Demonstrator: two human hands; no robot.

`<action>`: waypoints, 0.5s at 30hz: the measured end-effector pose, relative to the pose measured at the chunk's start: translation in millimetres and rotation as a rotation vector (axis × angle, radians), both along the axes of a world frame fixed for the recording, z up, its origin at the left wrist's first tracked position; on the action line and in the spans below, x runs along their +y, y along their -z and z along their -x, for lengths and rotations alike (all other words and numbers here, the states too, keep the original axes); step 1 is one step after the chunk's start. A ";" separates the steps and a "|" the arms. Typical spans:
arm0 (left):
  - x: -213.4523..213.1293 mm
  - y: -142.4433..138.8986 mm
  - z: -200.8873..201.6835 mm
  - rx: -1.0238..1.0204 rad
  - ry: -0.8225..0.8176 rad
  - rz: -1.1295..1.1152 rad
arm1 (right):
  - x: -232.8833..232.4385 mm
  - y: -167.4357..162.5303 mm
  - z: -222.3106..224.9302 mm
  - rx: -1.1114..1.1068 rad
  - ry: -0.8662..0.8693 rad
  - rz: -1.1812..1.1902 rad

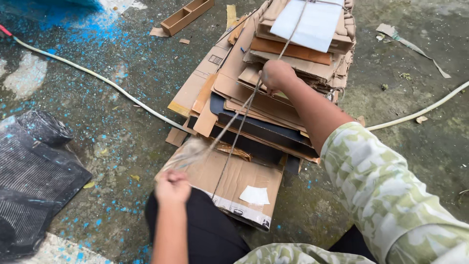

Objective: The person sits on the ground and stacks flattened cardboard pieces and molded cardboard trays into a pile, places a white foam sheet on top, then wraps rope around the stack and ties knots to secure it into a bundle, tightening the rope at the end.

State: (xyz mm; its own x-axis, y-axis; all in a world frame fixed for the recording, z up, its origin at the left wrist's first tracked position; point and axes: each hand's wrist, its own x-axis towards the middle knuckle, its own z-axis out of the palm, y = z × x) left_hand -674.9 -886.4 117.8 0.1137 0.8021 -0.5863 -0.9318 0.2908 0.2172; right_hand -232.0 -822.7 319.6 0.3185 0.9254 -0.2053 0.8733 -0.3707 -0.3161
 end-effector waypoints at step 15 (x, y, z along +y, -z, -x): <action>55.4 -133.3 -263.3 1.499 0.408 -1.332 | -23.7 20.0 -17.5 -0.155 -0.004 -0.263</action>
